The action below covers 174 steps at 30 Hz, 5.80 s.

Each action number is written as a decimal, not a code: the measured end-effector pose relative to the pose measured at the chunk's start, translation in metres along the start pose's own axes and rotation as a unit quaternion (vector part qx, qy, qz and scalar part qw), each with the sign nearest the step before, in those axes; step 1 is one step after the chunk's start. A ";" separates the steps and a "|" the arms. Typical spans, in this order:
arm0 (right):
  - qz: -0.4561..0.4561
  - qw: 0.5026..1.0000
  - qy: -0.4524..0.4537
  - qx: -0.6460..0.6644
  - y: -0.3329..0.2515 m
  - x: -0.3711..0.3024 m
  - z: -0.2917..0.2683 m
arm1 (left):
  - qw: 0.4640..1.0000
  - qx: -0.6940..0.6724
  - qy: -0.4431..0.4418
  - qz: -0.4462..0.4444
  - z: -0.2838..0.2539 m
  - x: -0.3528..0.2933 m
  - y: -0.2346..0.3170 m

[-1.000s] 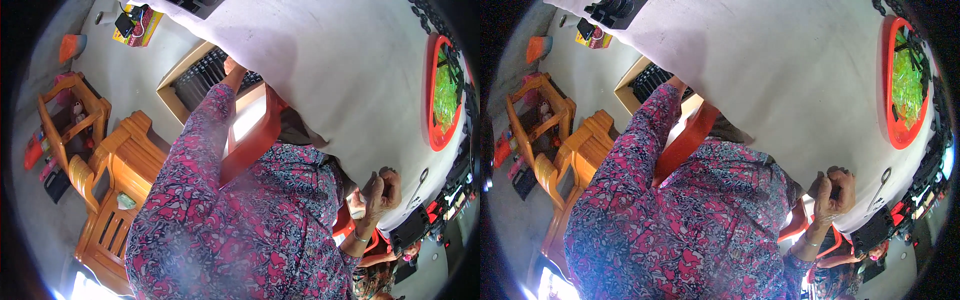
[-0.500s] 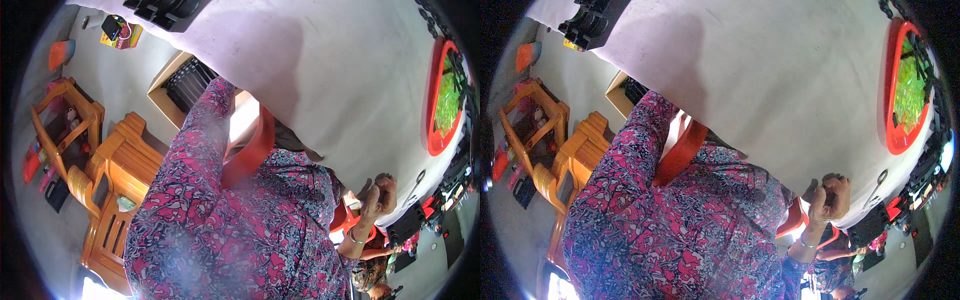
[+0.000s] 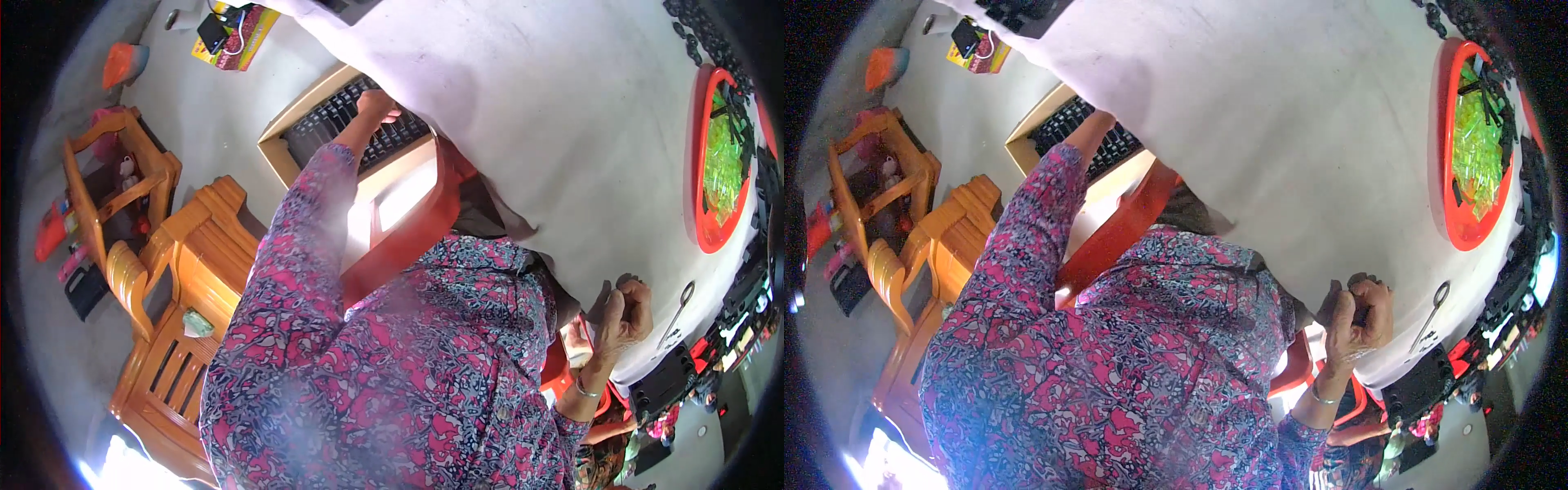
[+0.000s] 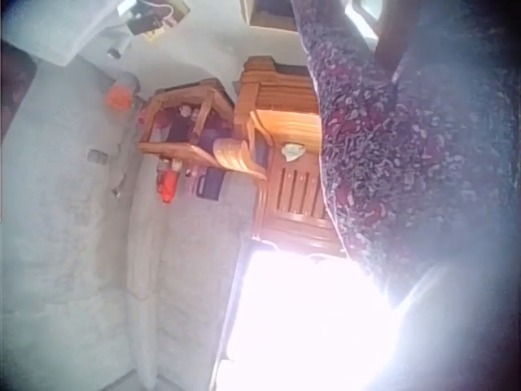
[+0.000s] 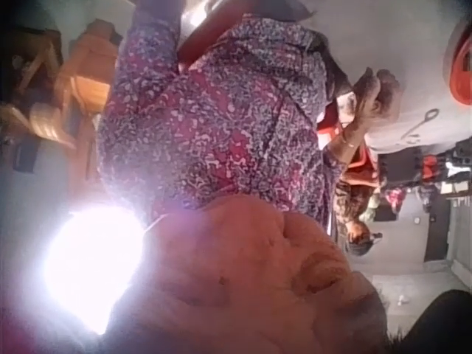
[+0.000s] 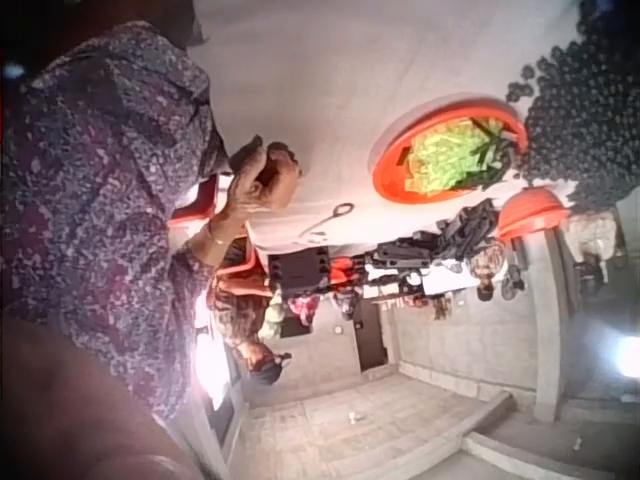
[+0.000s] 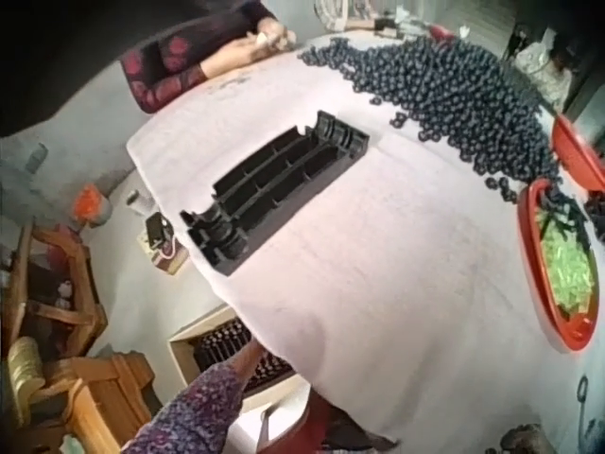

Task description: The person packs an assembled plastic part into a box, then repeatedly inserts green plastic pieces into black plastic casings and secures them using a metal loop tool and by hand.

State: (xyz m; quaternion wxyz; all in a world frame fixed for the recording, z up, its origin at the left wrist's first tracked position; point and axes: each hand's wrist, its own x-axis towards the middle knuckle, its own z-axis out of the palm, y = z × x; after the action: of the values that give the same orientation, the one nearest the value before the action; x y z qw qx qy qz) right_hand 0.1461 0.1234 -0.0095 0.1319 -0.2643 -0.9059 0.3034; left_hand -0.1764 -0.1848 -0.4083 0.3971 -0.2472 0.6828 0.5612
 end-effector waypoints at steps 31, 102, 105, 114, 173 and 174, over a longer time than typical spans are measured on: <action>-0.009 1.000 0.023 0.000 -0.001 0.006 0.011 | 0.614 0.479 0.219 0.589 0.041 -0.290 0.320; 0.025 0.999 0.028 0.030 0.005 -0.004 0.008 | 0.924 0.164 0.334 -0.091 0.058 -0.051 0.011; 0.012 0.999 0.030 0.020 0.008 -0.003 0.008 | 0.929 0.159 0.332 -0.041 0.057 -0.051 -0.007; 0.008 0.999 0.032 -0.007 0.008 -0.002 0.003 | 0.913 0.295 0.277 -0.049 0.077 -0.018 0.014; 0.041 0.951 0.083 0.296 0.070 0.020 -0.102 | 0.515 0.329 -0.478 0.631 0.356 -0.377 0.170; 0.042 0.945 0.109 0.304 0.083 0.031 -0.113 | 0.516 0.327 -0.480 0.629 0.361 -0.378 0.166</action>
State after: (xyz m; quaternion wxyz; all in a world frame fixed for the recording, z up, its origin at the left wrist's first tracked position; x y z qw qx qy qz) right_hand 0.1992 0.2510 0.0295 0.2914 -0.2805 -0.7388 0.5391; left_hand 0.0013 0.1629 -0.0237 0.2603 0.7012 0.5015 0.4348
